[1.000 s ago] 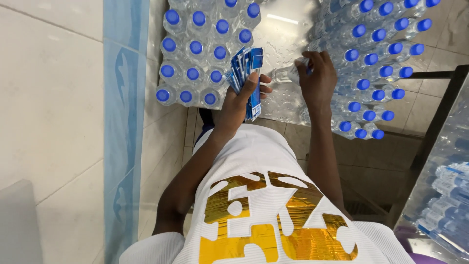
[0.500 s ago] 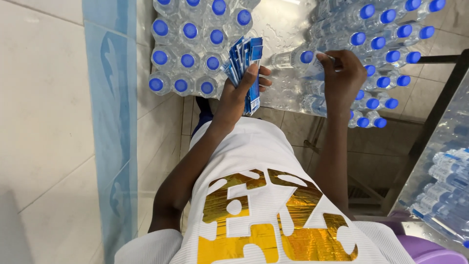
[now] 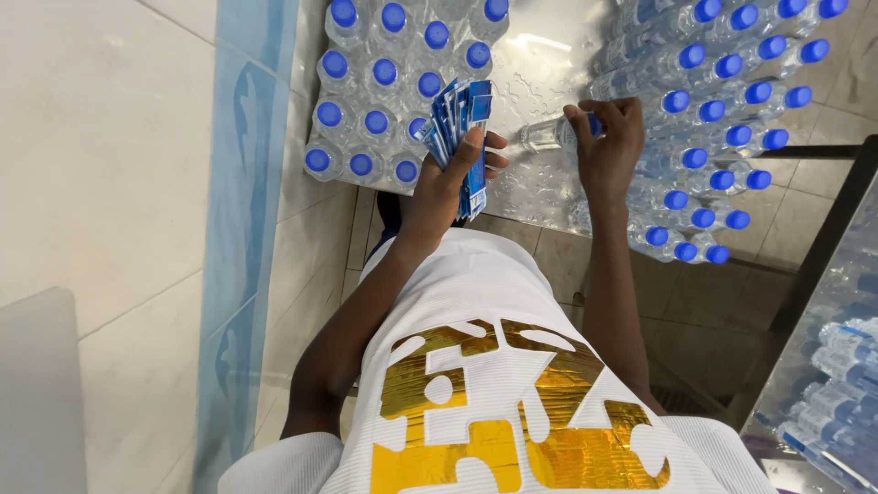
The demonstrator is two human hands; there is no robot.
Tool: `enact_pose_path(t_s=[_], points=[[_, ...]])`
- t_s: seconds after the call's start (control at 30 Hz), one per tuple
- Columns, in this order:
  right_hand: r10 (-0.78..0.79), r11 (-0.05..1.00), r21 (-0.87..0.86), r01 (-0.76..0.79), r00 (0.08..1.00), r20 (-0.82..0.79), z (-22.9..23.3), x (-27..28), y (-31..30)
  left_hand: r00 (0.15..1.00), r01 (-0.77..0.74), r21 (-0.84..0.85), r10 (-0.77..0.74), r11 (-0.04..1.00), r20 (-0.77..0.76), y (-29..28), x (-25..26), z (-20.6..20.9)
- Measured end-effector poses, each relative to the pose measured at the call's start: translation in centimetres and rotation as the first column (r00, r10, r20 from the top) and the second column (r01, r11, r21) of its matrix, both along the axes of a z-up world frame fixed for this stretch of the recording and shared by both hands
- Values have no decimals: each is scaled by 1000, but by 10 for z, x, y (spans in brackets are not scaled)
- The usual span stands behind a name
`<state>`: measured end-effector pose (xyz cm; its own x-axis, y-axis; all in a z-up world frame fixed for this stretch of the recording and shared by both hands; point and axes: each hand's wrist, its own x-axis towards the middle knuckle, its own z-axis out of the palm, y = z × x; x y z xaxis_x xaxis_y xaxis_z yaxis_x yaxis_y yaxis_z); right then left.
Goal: Manually applying labels to plastic water bottles from a large batch on a production table.
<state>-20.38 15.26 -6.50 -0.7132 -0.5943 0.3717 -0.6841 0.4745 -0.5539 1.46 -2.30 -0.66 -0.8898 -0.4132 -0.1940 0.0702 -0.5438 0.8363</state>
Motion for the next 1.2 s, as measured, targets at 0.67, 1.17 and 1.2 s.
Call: enact_pose_path(t_s=[0.67,1.17,1.2], points=[[20,949,-308,63,966,259,-66,29,18,1000,5,30,-5,1000,-13,1,-5,-11],[145,972,-218,-90,957,250,-64,19,31,991,-73,122,58,990,121,22,11,-19],[144,971,-223,-82,949,281,-63,22,32,992,-62,146,44,987,122,24,12,-19]])
